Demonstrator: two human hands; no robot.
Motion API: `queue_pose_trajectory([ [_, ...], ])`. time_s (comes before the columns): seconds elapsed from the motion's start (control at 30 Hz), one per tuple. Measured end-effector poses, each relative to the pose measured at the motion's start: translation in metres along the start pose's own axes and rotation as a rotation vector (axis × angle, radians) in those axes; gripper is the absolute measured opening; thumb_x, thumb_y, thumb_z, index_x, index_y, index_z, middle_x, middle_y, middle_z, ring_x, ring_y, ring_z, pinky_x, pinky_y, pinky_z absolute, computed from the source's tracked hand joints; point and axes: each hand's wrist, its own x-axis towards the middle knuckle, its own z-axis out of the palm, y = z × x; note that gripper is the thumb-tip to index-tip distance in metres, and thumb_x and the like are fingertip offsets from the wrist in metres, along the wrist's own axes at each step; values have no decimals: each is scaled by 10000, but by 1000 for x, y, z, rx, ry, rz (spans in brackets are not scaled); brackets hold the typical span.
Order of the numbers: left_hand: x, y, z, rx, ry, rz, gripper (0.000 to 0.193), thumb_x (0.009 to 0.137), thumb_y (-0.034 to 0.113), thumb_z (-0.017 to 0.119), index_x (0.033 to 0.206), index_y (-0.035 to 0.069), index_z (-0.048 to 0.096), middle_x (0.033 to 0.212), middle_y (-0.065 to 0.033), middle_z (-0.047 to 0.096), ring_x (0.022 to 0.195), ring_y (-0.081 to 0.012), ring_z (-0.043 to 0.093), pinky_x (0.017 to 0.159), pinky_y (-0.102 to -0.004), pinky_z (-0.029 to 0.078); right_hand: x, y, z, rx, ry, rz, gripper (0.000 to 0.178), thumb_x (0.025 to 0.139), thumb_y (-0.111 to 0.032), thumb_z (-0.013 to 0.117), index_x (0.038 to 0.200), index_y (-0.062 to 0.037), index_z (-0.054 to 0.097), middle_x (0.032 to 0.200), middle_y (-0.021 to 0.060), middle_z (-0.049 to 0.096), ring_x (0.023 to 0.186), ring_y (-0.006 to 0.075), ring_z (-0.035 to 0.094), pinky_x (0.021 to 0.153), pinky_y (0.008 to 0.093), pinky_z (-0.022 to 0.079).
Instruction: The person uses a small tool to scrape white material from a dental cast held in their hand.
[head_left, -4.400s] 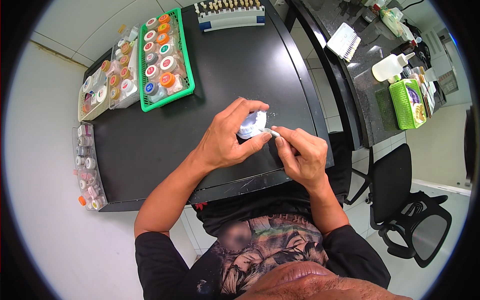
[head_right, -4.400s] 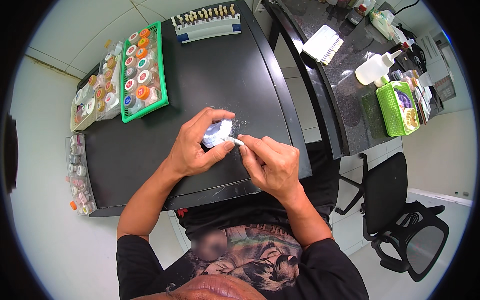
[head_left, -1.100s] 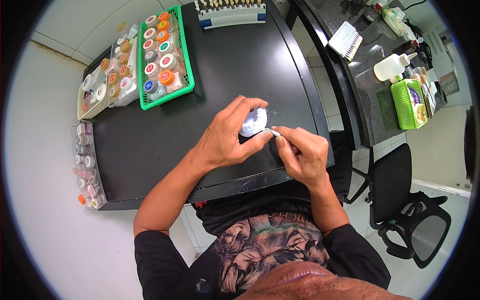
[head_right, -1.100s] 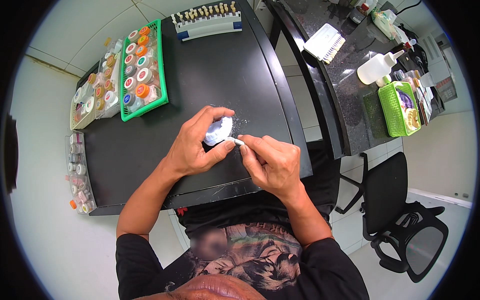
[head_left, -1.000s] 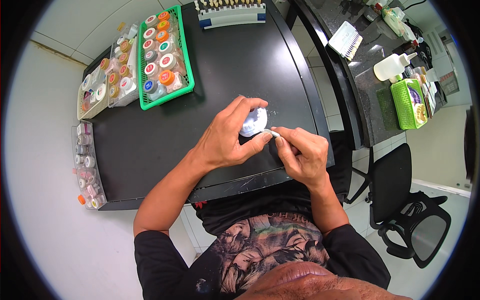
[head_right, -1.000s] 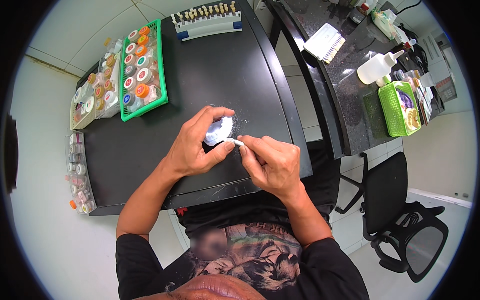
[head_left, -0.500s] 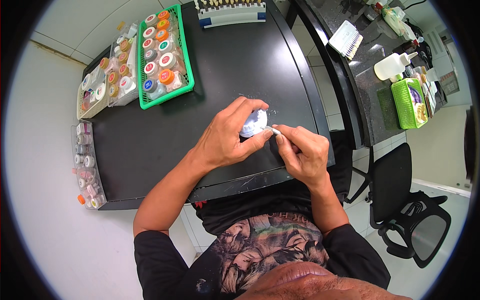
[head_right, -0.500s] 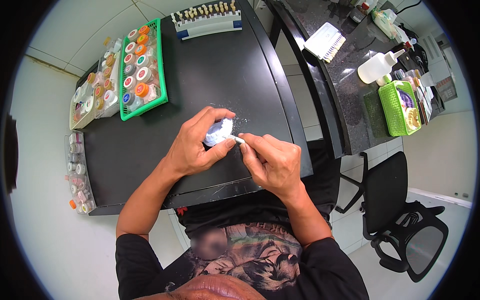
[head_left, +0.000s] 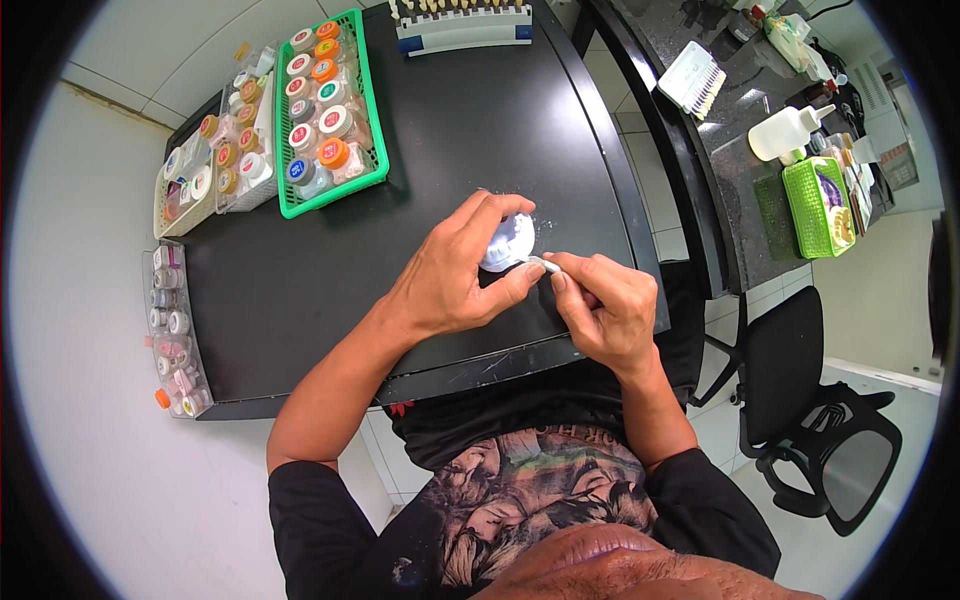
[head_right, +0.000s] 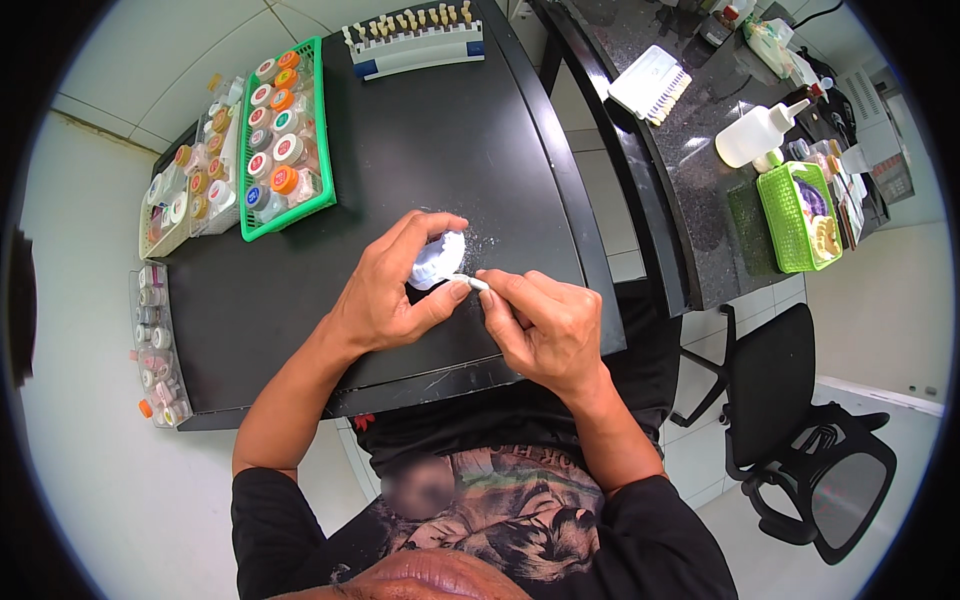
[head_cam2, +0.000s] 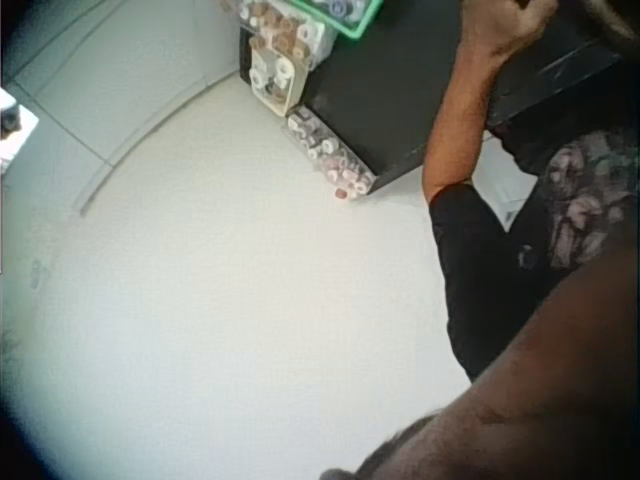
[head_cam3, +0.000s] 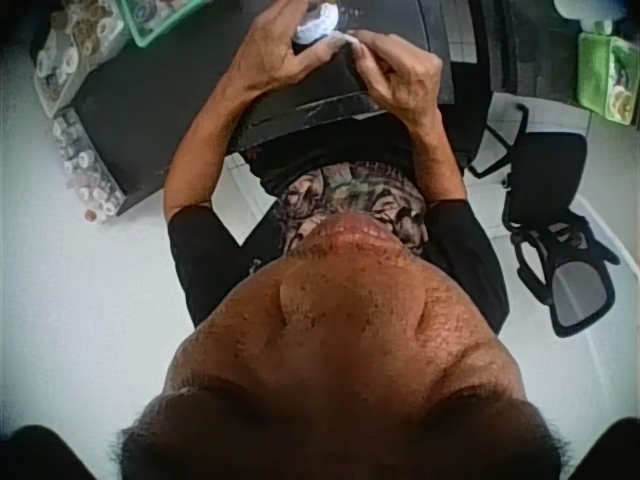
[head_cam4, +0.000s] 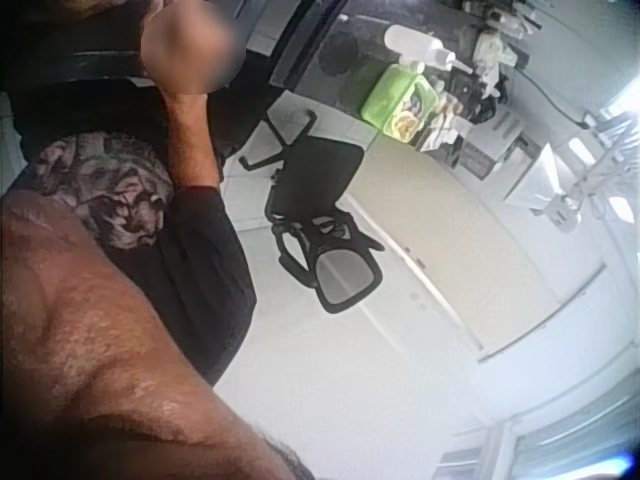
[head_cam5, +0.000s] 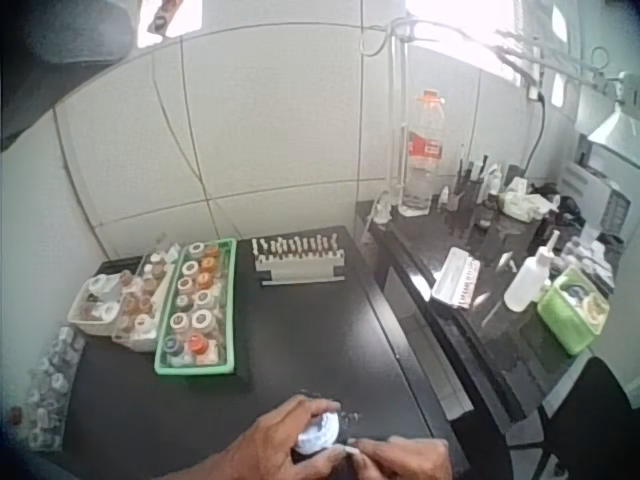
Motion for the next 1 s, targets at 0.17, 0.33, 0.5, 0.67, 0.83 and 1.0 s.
queue_pose_trajectory([
  [0.17,1,0,0,-5,3,0,577,987,252,870,1469,-11,692,1207,-201,726,1044,-350,731,943,-433,593,0,0,0,-7,1,4,171,959,-45,891,1127,-73,901,684,22,640,502,151,574,513,348,454],
  [0.33,1,-1,0,4,10,25,556,991,266,878,1443,-9,710,1174,-190,726,1001,-339,727,905,-423,590,1,0,0,-8,7,2,172,963,-51,895,1133,-73,899,685,22,643,503,150,577,510,345,456],
  [0.5,2,-1,0,4,8,10,536,1001,274,877,1431,-5,719,1158,-182,730,973,-331,719,881,-417,584,0,0,2,-2,20,6,180,965,-46,894,1143,-70,899,685,24,647,504,147,582,510,345,458],
  [0.67,2,1,0,-13,4,-2,549,997,267,872,1441,-14,713,1203,-195,739,1049,-350,745,952,-428,600,1,-1,0,9,20,10,180,967,-39,889,1145,-65,901,682,25,645,505,146,581,511,344,457],
  [0.83,1,1,0,-19,6,0,583,987,255,871,1463,-32,697,1259,-209,744,1141,-367,763,1032,-441,606,1,-1,-1,23,4,4,164,963,-36,886,1123,-65,903,683,26,644,502,146,571,511,345,454],
  [1.0,1,0,0,-18,15,17,597,979,252,875,1471,-31,691,1253,-208,740,1133,-363,758,1022,-437,604,0,0,0,20,0,2,166,959,-40,886,1121,-73,903,681,25,645,502,147,574,510,346,454],
])
